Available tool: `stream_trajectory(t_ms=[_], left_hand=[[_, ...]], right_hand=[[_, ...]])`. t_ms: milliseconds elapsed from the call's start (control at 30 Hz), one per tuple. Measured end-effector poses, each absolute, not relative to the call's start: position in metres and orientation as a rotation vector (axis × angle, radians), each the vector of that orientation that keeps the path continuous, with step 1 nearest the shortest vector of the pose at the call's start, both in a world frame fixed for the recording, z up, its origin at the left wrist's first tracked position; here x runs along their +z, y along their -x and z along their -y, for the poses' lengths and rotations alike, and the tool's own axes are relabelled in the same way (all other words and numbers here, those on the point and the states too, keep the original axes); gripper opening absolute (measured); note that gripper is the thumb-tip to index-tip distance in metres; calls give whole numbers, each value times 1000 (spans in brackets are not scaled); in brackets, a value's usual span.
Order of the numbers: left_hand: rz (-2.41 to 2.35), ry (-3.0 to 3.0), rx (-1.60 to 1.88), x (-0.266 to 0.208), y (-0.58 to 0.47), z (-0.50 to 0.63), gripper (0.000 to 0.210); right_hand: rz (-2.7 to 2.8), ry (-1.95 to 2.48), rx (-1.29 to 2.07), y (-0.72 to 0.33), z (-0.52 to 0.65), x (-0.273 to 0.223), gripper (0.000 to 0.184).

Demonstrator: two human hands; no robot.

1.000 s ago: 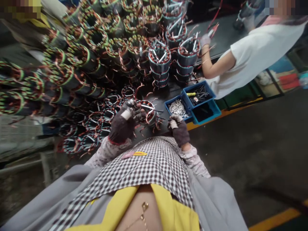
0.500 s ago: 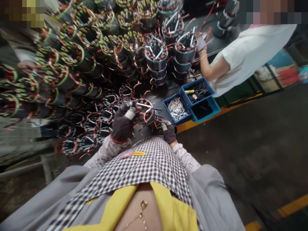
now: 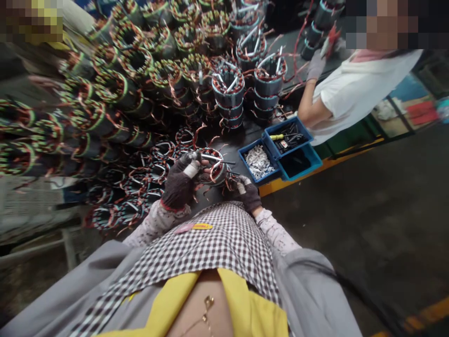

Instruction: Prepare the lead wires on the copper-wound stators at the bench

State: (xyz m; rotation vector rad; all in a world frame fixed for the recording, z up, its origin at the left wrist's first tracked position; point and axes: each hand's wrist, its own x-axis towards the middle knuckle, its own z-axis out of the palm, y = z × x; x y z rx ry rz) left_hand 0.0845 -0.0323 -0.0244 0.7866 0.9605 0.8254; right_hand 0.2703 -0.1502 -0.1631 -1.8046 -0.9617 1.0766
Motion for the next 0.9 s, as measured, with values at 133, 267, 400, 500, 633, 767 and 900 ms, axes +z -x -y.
stream_trajectory(t_ms=[133, 267, 400, 500, 633, 767, 900], left_hand=[[-988, -756, 892, -22, -88, 35, 59], [-960, -728, 929, -22, -89, 37, 55], [-944, -724, 921, -23, -88, 37, 58], [-926, -714, 923, -23, -89, 36, 62], [-926, -687, 911, -23, -90, 35, 65], [-949, -729, 922, -21, -89, 34, 49], [-934, -804, 920, -16, -89, 41, 38]], right_hand=[[1015, 1874, 1154, -276, 148, -155, 26], [951, 1901, 1209, -266, 144, -147, 31], [1030, 1913, 1170, -261, 133, -147, 38], [1212, 1889, 1143, -268, 131, -149, 39], [1296, 2012, 1077, -275, 133, -153, 33], [1264, 2011, 1078, -273, 123, -153, 24], [1232, 1857, 1039, -291, 120, -121, 28]])
